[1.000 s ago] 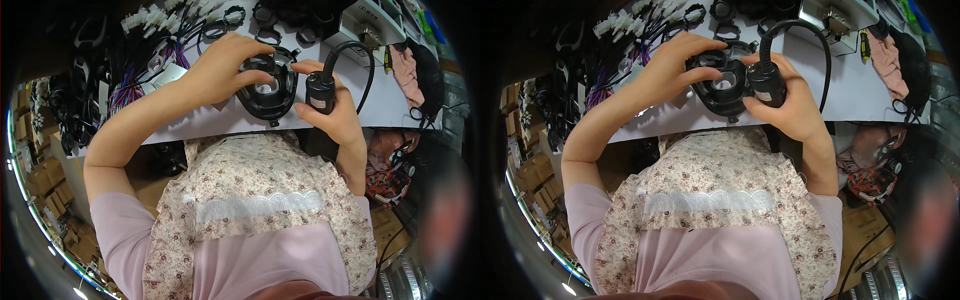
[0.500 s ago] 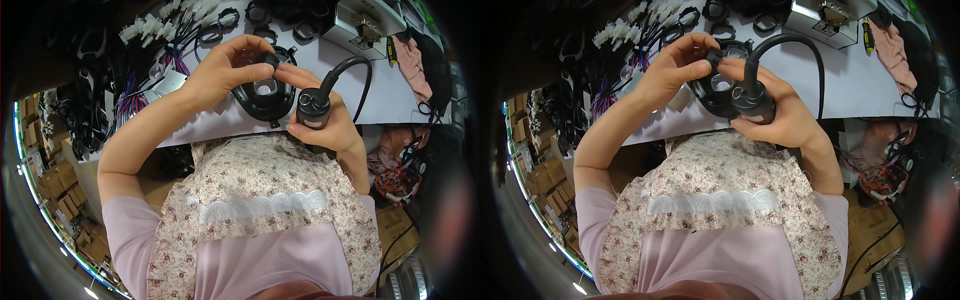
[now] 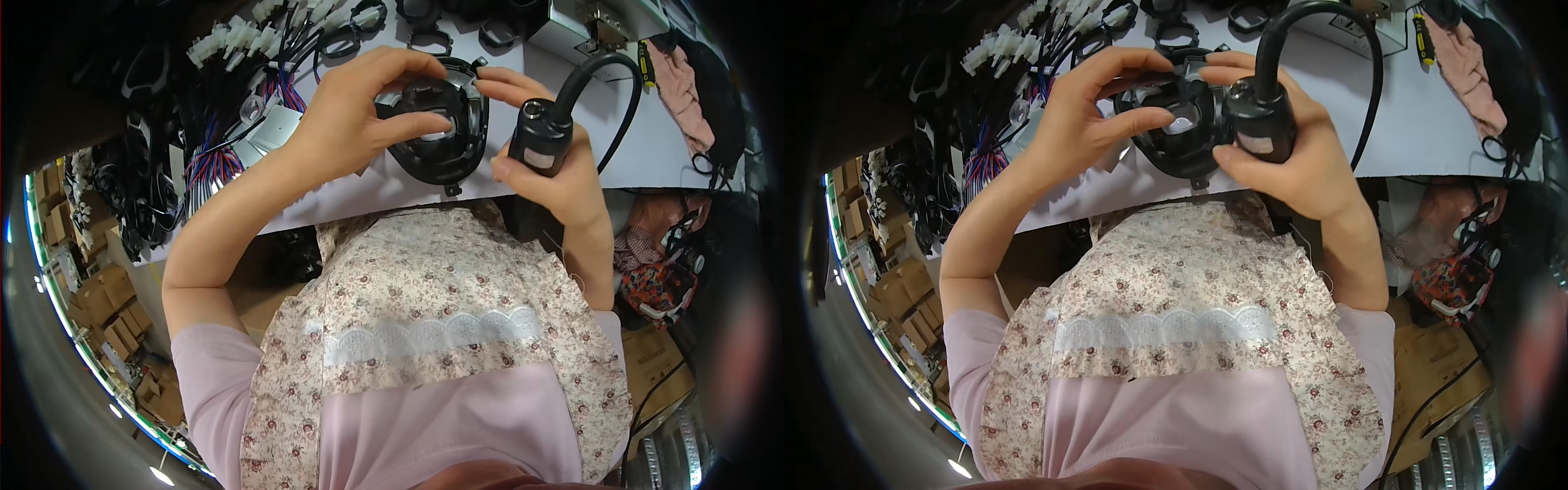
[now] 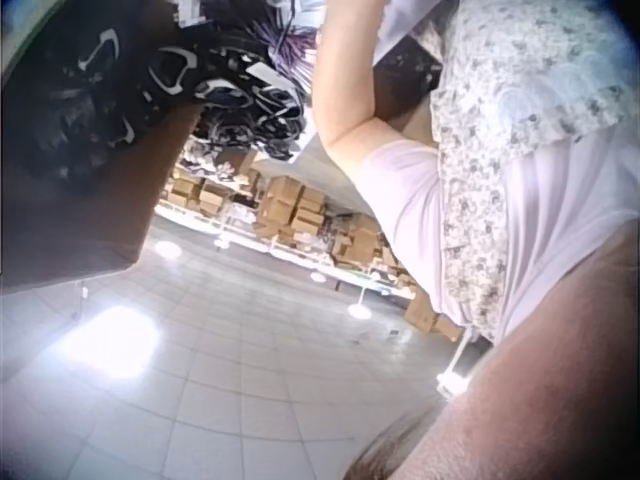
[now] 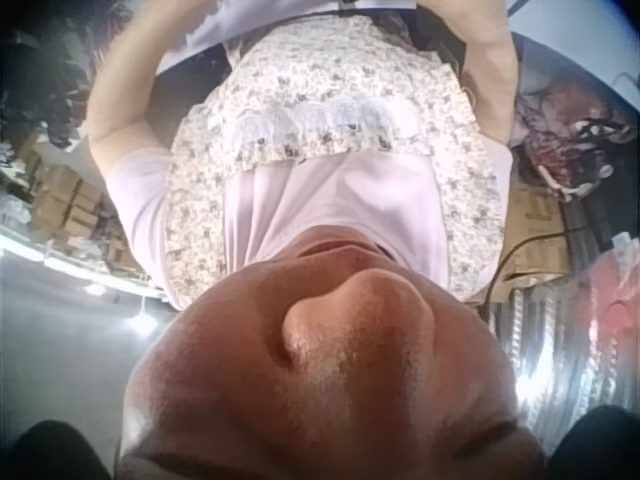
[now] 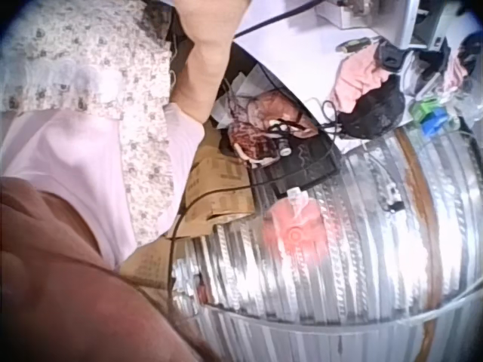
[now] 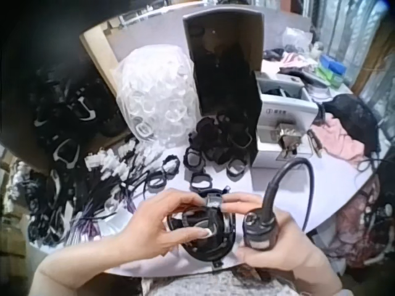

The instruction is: The person assembles plastic housings by inserting metal plates and wiring harnesses into them, then secures the components with a power screwdriver.

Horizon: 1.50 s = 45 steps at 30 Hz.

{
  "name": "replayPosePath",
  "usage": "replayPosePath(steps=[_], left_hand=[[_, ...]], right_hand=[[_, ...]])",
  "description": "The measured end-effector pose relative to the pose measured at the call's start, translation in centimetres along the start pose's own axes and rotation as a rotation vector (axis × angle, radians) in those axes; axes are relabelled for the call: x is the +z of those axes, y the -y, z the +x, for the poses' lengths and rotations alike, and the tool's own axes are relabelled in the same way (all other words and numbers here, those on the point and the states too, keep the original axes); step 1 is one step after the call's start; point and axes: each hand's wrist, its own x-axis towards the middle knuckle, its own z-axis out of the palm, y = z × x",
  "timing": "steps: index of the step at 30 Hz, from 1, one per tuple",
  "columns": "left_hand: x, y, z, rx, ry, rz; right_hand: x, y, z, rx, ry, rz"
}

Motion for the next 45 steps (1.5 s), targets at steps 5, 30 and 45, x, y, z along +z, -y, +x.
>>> replayPosePath(steps=[5,30,45], left_hand=[[1.5,0.8,-1.2,-0.131,0.016,0.019],[4.3,1.9,-2.0,0.065,-0.118,0.395],[4.0,1.4,-2.4,0.111,-0.145,0.465]], right_hand=[[0.2,-1.5,-0.3,-0.014,0.009,-0.031],[1.3,-3.2,-1.3,0.106,-0.004,-0.046],[3.3,-1.4,-1.3,0.101,0.132,-0.079]])
